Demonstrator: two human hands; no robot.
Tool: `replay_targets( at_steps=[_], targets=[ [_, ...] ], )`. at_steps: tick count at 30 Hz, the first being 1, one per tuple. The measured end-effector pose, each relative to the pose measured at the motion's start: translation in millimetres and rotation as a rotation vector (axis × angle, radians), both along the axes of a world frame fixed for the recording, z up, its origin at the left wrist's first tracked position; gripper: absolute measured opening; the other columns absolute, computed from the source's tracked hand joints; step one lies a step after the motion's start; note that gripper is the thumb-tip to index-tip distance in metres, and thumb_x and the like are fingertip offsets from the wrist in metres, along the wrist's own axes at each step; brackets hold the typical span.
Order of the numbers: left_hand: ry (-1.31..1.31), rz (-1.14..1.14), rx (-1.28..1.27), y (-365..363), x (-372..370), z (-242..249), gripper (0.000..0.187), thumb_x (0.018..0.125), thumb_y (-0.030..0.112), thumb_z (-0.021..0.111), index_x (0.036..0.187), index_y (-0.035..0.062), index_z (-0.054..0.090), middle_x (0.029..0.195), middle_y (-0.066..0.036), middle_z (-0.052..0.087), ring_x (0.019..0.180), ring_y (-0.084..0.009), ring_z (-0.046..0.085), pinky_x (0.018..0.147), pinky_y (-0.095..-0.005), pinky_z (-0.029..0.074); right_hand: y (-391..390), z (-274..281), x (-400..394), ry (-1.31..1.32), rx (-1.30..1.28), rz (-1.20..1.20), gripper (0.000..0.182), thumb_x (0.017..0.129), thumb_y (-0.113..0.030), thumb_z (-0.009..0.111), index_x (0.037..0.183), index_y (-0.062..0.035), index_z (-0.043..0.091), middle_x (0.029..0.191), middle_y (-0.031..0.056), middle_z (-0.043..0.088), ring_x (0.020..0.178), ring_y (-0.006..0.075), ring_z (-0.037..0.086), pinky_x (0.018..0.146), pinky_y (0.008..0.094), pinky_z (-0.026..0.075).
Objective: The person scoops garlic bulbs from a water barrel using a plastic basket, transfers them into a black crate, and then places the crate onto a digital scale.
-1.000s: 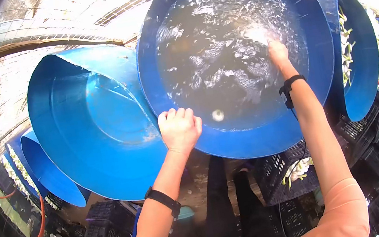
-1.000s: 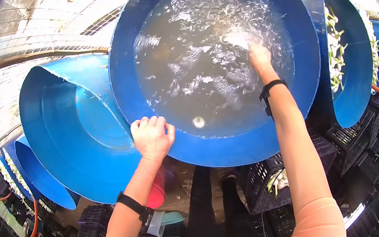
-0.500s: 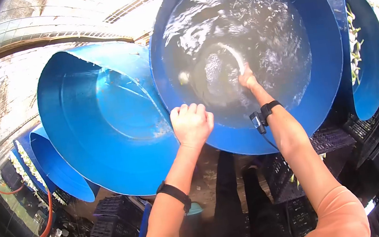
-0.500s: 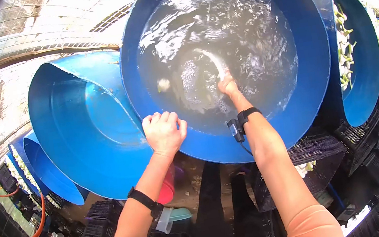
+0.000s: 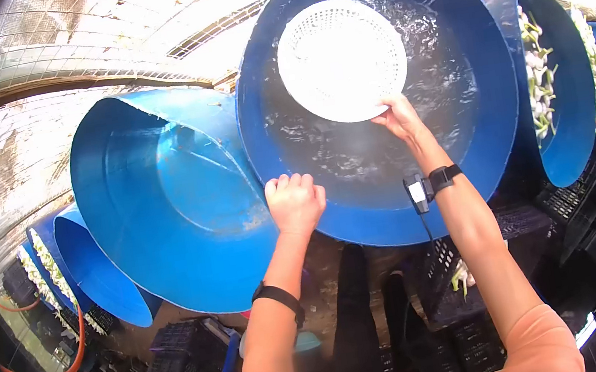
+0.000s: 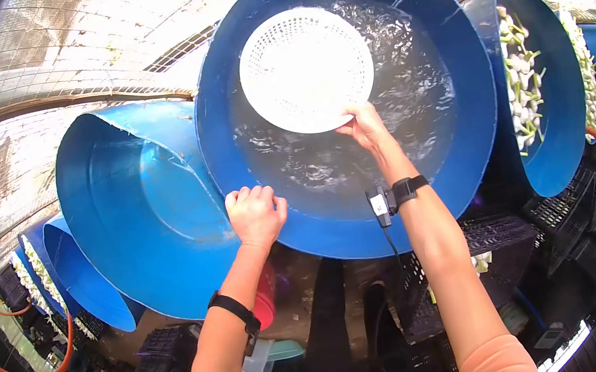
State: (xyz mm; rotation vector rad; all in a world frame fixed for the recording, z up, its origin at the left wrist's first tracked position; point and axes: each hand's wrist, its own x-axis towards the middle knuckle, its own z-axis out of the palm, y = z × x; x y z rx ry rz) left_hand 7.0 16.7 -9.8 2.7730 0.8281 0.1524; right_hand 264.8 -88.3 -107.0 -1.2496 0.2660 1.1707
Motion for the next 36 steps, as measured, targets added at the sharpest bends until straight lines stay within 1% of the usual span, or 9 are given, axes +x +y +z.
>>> replay_targets(
  at_steps=[7,11,13,17,22,26,31,33,36],
  targets=[
    [-0.023,0.004,0.048,-1,1,2,0.016,0.070,0.021,0.066,0.064,0.0114,0.054,0.063,-0.004,0.055,0.066,-0.0224,0.055,0.070,-0.0387,0.040,-84,95,12,-0.192,-0.237,0.051,0.039,0.076,-0.004,0.052,0.113,0.0059,0.052,0.091,0.0134,0.065,0.071,0.0194,0.065,0.046,0.0265,0.054],
    [-0.147,0.097,-0.097,-7,10,21,0.015,0.080,0.020,0.065,0.091,0.0103,0.062,0.082,-0.006,0.059,0.076,-0.0242,0.058,0.071,-0.0399,0.042,-130,153,-8,-0.223,-0.343,0.044,0.043,0.073,-0.001,0.052,0.115,0.0071,0.049,0.092,0.0140,0.064,0.066,0.0188,0.064,0.040,0.0251,0.051],
    [-0.308,0.073,-0.311,-28,31,49,0.025,0.081,0.015,0.065,0.104,0.0069,0.060,0.097,-0.012,0.058,0.091,-0.0307,0.057,0.081,-0.0409,0.047,-147,184,-24,-0.223,-0.394,0.066,0.044,0.072,-0.001,0.052,0.116,0.0073,0.048,0.092,0.0144,0.064,0.064,0.0188,0.064,0.039,0.0249,0.050],
    [0.001,-0.290,-0.305,-86,80,83,0.064,0.068,0.023,0.075,0.128,0.0152,0.053,0.131,-0.019,0.048,0.117,-0.0360,0.048,0.100,-0.0425,0.039,-180,224,-55,-0.140,-0.449,0.126,0.048,0.070,0.000,0.052,0.117,0.0067,0.047,0.093,0.0148,0.064,0.064,0.0193,0.065,0.038,0.0261,0.052],
    [0.186,-0.360,-0.314,-138,99,36,0.051,0.064,0.018,0.074,0.113,0.0126,0.061,0.124,-0.019,0.050,0.110,-0.0397,0.049,0.089,-0.0443,0.044,-205,257,-69,-0.217,-0.498,0.118,0.051,0.069,0.000,0.051,0.120,0.0054,0.047,0.095,0.0143,0.064,0.062,0.0187,0.065,0.039,0.0263,0.053],
    [0.140,-0.388,-0.399,-168,97,36,0.017,0.068,0.018,0.070,0.079,0.0061,0.067,0.109,-0.016,0.056,0.098,-0.0372,0.053,0.079,-0.0422,0.047,-226,271,-60,-0.293,-0.531,0.147,0.052,0.069,0.000,0.050,0.121,0.0051,0.046,0.092,0.0147,0.064,0.060,0.0191,0.064,0.038,0.0262,0.052],
    [-0.312,0.239,-1.219,-222,106,102,0.016,0.077,0.017,0.064,0.079,0.0012,0.062,0.097,-0.016,0.056,0.093,-0.0330,0.054,0.081,-0.0383,0.045,-250,287,-17,-0.667,-0.626,0.133,0.048,0.075,0.000,0.047,0.123,0.0061,0.044,0.092,0.0149,0.062,0.058,0.0172,0.062,0.037,0.0257,0.050],
    [-0.444,0.325,-1.318,-253,98,146,0.018,0.078,0.016,0.063,0.077,-0.0008,0.059,0.098,-0.015,0.055,0.096,-0.0332,0.053,0.084,-0.0385,0.044,-253,292,0,-0.865,-0.666,0.077,0.048,0.076,-0.006,0.048,0.121,0.0075,0.045,0.093,0.0148,0.061,0.061,0.0170,0.062,0.040,0.0243,0.052],
    [-0.269,0.070,-1.193,-315,78,165,0.024,0.079,0.021,0.065,0.091,0.0010,0.058,0.109,-0.017,0.052,0.103,-0.0348,0.052,0.088,-0.0429,0.043,-253,297,28,-0.938,-0.671,0.032,0.047,0.079,-0.008,0.049,0.124,0.0061,0.044,0.097,0.0149,0.061,0.063,0.0169,0.063,0.043,0.0245,0.054]
  ],
)
